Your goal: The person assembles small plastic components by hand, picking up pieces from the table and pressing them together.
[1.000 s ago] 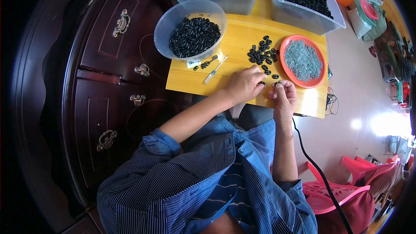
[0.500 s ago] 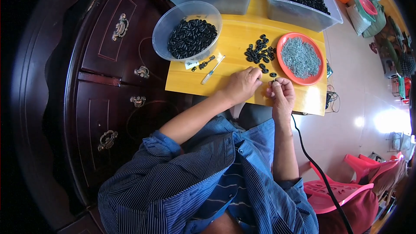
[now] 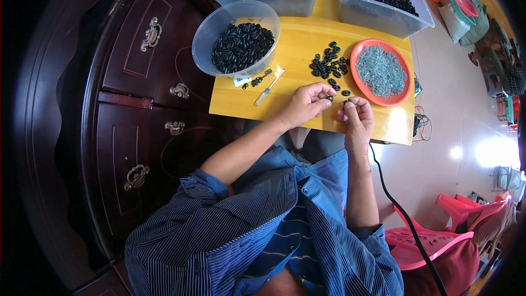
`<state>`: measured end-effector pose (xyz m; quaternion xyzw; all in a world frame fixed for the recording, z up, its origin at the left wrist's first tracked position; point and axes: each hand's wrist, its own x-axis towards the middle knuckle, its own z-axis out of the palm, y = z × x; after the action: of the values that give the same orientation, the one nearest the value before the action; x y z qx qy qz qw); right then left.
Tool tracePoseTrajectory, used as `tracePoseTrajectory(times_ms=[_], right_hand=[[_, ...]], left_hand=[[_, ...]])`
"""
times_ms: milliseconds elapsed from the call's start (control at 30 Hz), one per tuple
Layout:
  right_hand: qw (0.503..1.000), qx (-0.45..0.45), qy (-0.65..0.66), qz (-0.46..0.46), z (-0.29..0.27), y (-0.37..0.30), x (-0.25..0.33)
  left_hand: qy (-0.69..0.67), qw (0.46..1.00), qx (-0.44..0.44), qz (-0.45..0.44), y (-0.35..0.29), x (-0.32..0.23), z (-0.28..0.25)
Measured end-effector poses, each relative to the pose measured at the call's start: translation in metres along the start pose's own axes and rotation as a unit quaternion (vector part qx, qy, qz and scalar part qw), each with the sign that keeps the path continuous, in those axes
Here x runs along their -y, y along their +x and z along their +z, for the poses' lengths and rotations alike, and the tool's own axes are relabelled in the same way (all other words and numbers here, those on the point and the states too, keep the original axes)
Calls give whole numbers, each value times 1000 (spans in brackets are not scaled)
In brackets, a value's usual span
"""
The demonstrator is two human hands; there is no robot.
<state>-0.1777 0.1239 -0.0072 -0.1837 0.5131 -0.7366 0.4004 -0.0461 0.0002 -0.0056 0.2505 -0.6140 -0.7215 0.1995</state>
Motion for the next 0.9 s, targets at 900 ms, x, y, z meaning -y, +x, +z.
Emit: tracePoseTrajectory(times_ms=[900], right_hand=[[1000,21,-7,12,-1,1,0]], left_hand=[[-8,998,-1,56,-2,7,0]])
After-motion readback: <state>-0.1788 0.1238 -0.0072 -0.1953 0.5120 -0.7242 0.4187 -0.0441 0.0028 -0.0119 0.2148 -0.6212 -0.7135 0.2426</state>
